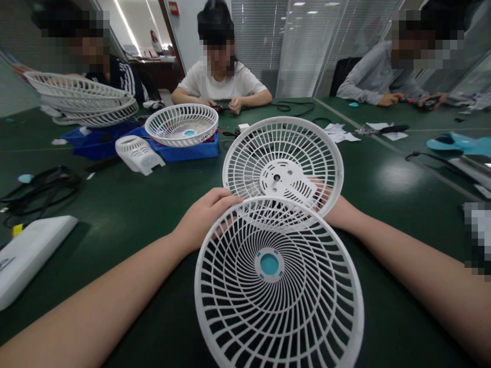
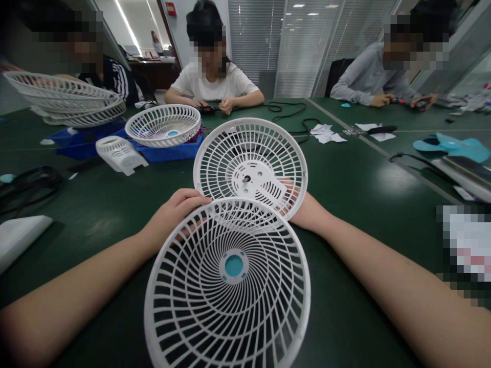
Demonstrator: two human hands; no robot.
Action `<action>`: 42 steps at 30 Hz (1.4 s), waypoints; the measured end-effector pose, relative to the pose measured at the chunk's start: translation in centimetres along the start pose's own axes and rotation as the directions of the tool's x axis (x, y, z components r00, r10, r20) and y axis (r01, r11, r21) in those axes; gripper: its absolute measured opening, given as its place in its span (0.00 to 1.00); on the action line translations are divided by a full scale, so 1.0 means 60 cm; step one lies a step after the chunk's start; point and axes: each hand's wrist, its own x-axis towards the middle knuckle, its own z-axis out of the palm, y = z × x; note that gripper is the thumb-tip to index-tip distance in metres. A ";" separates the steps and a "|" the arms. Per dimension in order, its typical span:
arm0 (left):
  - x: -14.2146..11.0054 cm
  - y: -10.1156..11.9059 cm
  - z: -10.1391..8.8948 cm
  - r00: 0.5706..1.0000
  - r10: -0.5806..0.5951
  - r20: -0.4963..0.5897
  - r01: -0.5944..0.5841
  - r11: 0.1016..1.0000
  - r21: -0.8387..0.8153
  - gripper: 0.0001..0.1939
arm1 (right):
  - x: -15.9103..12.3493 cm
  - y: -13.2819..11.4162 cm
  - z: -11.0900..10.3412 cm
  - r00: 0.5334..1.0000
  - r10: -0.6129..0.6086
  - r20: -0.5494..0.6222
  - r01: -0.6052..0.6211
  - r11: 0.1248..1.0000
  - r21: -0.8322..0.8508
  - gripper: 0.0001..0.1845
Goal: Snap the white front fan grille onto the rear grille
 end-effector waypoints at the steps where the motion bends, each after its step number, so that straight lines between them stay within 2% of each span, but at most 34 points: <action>1: 0.000 0.000 -0.001 1.000 0.001 -0.001 -0.001 1.000 -0.005 0.18 | 0.000 -0.001 0.000 1.000 -0.025 -0.007 0.025 1.000 -0.014 0.35; 4: 0.001 0.000 -0.005 1.000 -0.014 0.014 0.015 1.000 -0.019 0.19 | 0.001 -0.003 0.001 0.998 -0.066 -0.025 0.064 0.996 -0.060 0.38; 8: 0.000 -0.003 -0.008 0.999 -0.051 0.013 0.051 0.998 -0.030 0.20 | 0.004 -0.004 0.003 0.997 -0.074 -0.038 0.070 0.992 -0.102 0.36; 14: -0.002 -0.012 0.001 0.996 0.088 -0.017 -0.086 0.992 0.091 0.20 | 0.004 -0.005 0.005 0.996 -0.090 -0.028 0.086 0.989 -0.118 0.25; 19: -0.001 -0.017 0.008 0.983 0.168 -0.076 -0.155 0.976 0.153 0.19 | 0.001 -0.008 0.006 0.999 0.008 -0.037 -0.010 0.998 -0.055 0.29; 22: 0.000 -0.020 0.009 0.979 0.184 -0.084 -0.169 0.972 0.160 0.19 | 0.005 -0.014 0.004 0.999 -0.019 -0.045 0.017 0.999 -0.041 0.27; 30: 0.000 -0.018 0.001 0.980 0.198 -0.022 -0.189 0.961 0.201 0.20 | 0.003 -0.009 0.006 0.999 -0.033 -0.039 0.028 0.993 -0.115 0.27; 36: 0.002 -0.014 -0.003 0.966 0.257 -0.011 -0.251 0.952 0.173 0.20 | 0.000 -0.006 0.006 1.000 0.025 -0.015 -0.026 0.998 -0.063 0.31; 42: 0.005 -0.002 -0.010 0.956 0.293 0.025 -0.294 0.944 0.153 0.21 | 0.002 -0.013 0.002 0.999 -0.001 -0.054 -0.001 0.999 -0.038 0.30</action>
